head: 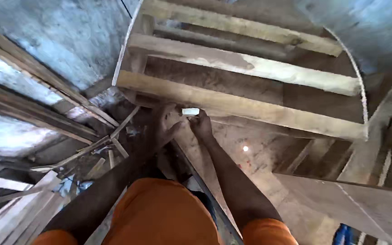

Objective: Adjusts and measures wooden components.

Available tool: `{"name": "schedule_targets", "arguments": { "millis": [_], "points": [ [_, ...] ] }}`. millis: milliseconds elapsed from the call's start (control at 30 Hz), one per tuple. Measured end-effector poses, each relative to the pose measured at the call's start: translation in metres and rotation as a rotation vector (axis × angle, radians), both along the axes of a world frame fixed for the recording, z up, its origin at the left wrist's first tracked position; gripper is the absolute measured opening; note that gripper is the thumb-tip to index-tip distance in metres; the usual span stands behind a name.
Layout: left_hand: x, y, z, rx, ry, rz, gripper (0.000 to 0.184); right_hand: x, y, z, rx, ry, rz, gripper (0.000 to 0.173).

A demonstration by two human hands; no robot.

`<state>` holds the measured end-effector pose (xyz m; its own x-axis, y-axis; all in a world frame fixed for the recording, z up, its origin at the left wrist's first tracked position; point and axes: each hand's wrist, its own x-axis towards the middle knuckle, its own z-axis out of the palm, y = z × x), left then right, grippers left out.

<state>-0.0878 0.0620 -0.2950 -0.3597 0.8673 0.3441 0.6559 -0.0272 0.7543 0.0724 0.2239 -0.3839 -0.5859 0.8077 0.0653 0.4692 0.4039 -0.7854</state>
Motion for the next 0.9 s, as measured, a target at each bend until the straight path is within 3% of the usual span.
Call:
{"name": "schedule_targets", "arguments": {
  "millis": [67,167,300,600,900],
  "points": [
    [0.006,0.018,-0.009,-0.045,-0.149,0.016,0.062,-0.002,-0.003,0.0,0.006,-0.005,-0.014,0.033],
    [0.013,0.047,-0.018,0.049,-0.413,-0.096,0.039,-0.003,-0.006,-0.004,-0.006,-0.03,-0.054,0.036],
    [0.013,0.057,-0.017,0.106,-0.544,-0.166,0.035,-0.007,-0.008,-0.002,-0.039,-0.037,-0.082,0.031],
    [0.004,0.061,-0.015,0.105,-0.568,-0.181,0.026,-0.013,-0.012,0.012,0.042,-0.144,-0.099,0.028],
    [-0.003,0.058,-0.006,-0.004,-0.506,-0.215,0.024,-0.016,-0.013,-0.002,0.066,-0.221,-0.148,0.038]
  ]
}}
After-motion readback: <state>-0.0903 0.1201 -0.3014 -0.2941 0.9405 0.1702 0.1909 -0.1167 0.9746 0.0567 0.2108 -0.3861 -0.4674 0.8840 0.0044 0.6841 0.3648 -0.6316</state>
